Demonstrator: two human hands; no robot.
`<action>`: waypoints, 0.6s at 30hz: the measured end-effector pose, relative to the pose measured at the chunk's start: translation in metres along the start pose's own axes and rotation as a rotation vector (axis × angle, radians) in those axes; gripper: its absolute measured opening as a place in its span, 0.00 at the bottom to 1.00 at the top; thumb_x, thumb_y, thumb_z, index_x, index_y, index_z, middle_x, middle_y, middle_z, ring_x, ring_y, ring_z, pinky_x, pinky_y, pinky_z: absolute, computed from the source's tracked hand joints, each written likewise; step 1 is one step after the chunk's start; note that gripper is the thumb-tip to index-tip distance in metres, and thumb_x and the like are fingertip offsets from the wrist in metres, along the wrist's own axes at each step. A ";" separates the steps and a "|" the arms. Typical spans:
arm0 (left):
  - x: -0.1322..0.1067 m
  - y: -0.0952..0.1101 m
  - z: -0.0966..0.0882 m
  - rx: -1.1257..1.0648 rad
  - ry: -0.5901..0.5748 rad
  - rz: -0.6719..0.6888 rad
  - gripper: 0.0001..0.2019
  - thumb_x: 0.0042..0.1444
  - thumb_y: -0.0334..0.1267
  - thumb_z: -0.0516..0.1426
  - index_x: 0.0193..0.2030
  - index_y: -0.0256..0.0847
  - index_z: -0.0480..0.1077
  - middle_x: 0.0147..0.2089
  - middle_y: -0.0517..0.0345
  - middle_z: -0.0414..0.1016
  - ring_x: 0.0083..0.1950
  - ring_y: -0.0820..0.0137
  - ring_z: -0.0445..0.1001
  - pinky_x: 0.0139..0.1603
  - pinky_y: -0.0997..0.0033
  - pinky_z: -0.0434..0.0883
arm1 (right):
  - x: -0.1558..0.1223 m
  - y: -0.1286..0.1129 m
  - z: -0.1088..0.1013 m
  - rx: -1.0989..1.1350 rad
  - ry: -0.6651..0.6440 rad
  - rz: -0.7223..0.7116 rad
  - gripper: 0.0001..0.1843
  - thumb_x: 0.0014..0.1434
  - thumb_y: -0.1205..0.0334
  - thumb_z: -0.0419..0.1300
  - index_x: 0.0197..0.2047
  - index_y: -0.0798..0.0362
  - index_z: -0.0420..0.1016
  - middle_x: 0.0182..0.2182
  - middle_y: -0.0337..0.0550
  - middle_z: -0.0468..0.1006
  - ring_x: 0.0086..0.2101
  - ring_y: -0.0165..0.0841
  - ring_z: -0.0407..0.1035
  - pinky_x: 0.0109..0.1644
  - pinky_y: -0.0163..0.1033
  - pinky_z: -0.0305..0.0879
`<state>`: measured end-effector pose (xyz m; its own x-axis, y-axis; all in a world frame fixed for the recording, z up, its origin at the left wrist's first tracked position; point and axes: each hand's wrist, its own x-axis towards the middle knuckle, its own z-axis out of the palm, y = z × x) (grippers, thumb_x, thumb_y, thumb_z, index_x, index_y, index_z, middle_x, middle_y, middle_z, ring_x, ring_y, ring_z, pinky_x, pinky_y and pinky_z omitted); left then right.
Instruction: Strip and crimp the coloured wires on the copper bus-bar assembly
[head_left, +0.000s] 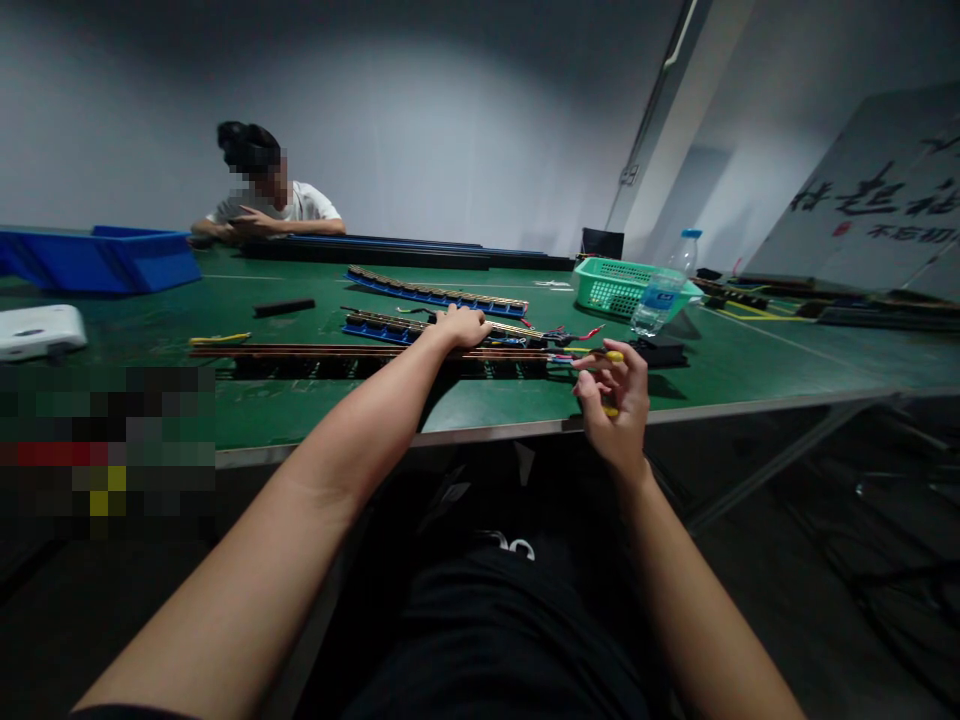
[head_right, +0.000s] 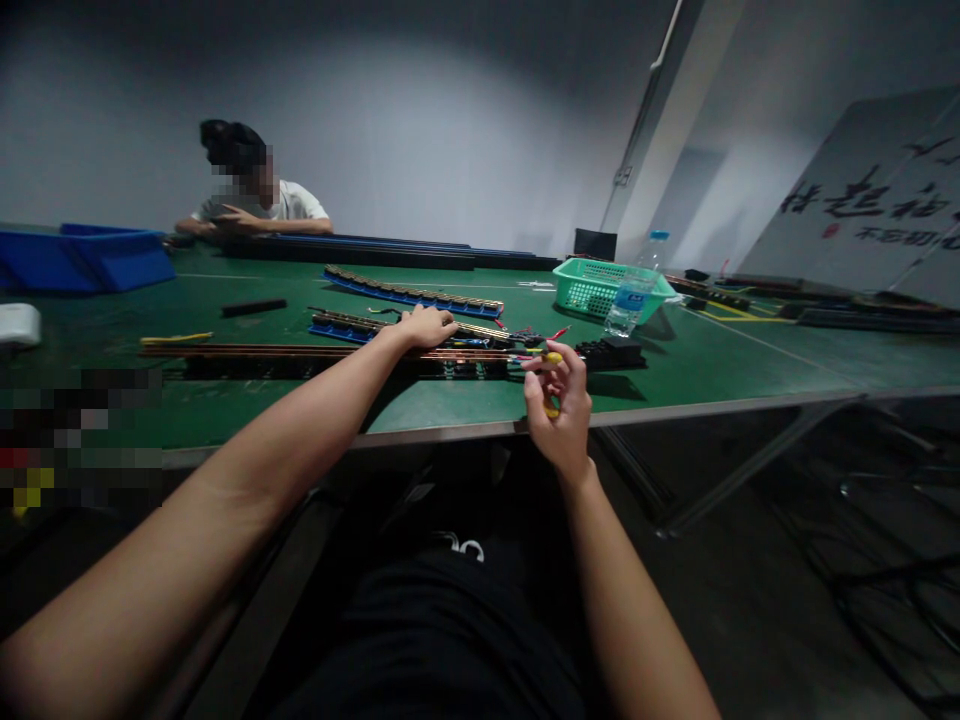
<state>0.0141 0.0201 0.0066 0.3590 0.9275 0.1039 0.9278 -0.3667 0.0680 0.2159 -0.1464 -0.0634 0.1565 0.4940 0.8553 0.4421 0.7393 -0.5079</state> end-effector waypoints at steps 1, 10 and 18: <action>0.000 0.000 0.000 -0.001 0.003 -0.001 0.28 0.67 0.55 0.42 0.64 0.47 0.69 0.66 0.45 0.68 0.68 0.45 0.60 0.64 0.40 0.60 | 0.001 0.000 0.002 0.016 0.024 0.013 0.23 0.62 0.64 0.59 0.60 0.45 0.63 0.38 0.42 0.78 0.30 0.30 0.71 0.31 0.36 0.64; 0.005 -0.003 0.004 -0.001 0.008 -0.003 0.28 0.65 0.56 0.43 0.63 0.48 0.70 0.66 0.46 0.69 0.67 0.46 0.61 0.63 0.41 0.60 | 0.006 -0.002 0.007 -0.365 -0.413 -0.161 0.21 0.63 0.67 0.53 0.57 0.52 0.75 0.19 0.33 0.66 0.18 0.26 0.56 0.26 0.33 0.55; 0.004 -0.002 0.003 0.003 0.008 -0.001 0.28 0.65 0.55 0.43 0.63 0.48 0.70 0.66 0.46 0.69 0.68 0.46 0.60 0.64 0.42 0.61 | 0.003 -0.001 0.002 -0.503 -0.552 -0.184 0.27 0.60 0.70 0.52 0.61 0.47 0.72 0.24 0.37 0.72 0.25 0.31 0.65 0.33 0.36 0.62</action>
<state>0.0141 0.0246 0.0041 0.3575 0.9271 0.1121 0.9284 -0.3659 0.0651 0.2143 -0.1443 -0.0605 -0.3639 0.6375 0.6791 0.7872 0.6002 -0.1416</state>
